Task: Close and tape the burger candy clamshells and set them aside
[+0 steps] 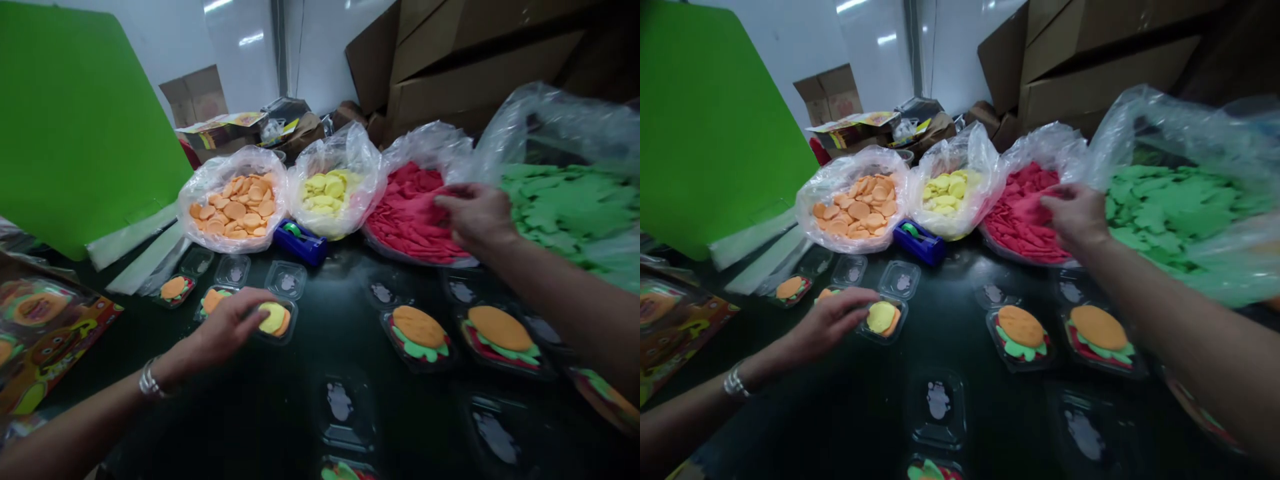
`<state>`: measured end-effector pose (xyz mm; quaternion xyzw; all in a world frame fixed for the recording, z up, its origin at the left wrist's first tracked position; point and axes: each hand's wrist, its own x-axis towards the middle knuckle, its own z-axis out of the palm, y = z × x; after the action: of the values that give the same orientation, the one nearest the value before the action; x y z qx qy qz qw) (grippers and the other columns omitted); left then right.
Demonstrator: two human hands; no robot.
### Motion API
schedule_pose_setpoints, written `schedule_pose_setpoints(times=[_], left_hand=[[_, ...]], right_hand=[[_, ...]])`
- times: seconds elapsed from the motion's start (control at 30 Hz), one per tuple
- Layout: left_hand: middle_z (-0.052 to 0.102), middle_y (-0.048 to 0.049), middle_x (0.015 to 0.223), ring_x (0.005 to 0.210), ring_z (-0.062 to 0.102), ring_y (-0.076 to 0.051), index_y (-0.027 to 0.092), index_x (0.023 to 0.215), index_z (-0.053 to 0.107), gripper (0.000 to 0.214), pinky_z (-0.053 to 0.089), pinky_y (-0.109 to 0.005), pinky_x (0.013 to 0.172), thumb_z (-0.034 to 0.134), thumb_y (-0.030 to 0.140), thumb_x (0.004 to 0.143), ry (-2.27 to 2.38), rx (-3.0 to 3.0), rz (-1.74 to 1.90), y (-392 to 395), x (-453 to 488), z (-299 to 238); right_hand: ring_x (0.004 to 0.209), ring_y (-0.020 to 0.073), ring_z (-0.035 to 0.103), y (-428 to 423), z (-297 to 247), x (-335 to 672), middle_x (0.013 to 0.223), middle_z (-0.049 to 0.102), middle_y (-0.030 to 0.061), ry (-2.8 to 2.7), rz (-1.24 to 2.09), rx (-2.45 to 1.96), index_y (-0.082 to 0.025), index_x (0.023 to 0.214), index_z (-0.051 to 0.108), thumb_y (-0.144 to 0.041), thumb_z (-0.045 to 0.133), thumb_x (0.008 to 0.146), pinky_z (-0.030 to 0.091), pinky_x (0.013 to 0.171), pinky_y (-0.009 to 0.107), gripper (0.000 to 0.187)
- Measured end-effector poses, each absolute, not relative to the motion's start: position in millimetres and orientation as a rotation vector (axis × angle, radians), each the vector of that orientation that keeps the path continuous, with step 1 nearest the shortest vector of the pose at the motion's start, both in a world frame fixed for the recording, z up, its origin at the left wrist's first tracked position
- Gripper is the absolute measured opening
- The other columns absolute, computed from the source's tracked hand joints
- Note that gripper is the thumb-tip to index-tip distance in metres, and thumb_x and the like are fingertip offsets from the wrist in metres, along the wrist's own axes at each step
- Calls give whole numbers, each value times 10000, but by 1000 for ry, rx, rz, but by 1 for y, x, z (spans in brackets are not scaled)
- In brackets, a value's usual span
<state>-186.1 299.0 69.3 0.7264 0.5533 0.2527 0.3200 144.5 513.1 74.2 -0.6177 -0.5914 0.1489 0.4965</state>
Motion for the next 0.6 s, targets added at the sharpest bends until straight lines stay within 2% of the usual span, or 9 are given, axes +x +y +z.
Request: schedule_pose_setpoints(times=[0.07,0.13,0.2,0.3,0.47,0.6], left_hand=[[587,-99,1238,1082,583,-238,227,1200,550,371,489,-400,907,574,349,851,1368,1413,839,305,-174,80],[596,-112,1201,985,630,-228,233,1239,502,496,539,-368,785,662,365,787,1196,1081,861,310,-165,84],[658,-88,990,810,658,-180,195,1138,546,465,541,-302,667,729,309,726,1130,934,877,312,-162,81],[629,-9,713,611,614,-102,144,873,586,253,497,-219,581,737,223,686,1238,883,954,308,-174,69],[602,21,622,542,574,-91,150,828,566,132,479,-219,552,619,181,712,1500,1054,801,305,-202,58],[571,36,533,473,539,-125,161,869,564,182,449,-247,494,583,153,689,1594,1155,660,313,-209,49]], right_hand=[[614,137,661,474,81,110,873,724,124,-1609,652,-1390,-88,1017,653,-132,612,793,509,525,239,232],[624,129,666,434,80,67,810,730,40,-1762,857,-1271,-150,924,685,-147,681,731,532,544,211,194],[631,125,659,402,74,28,782,720,24,-1909,1182,-1149,-139,926,656,-119,623,752,529,539,200,179],[610,125,655,376,62,-7,745,710,21,-2034,1314,-1117,-125,882,618,-89,561,761,520,517,204,139],[565,129,635,375,42,-18,658,676,-1,-2304,1229,-1122,-155,835,588,-75,561,751,479,508,213,119],[708,197,632,380,33,-19,773,667,57,-2521,916,-1101,-165,849,590,-136,633,726,429,580,259,133]])
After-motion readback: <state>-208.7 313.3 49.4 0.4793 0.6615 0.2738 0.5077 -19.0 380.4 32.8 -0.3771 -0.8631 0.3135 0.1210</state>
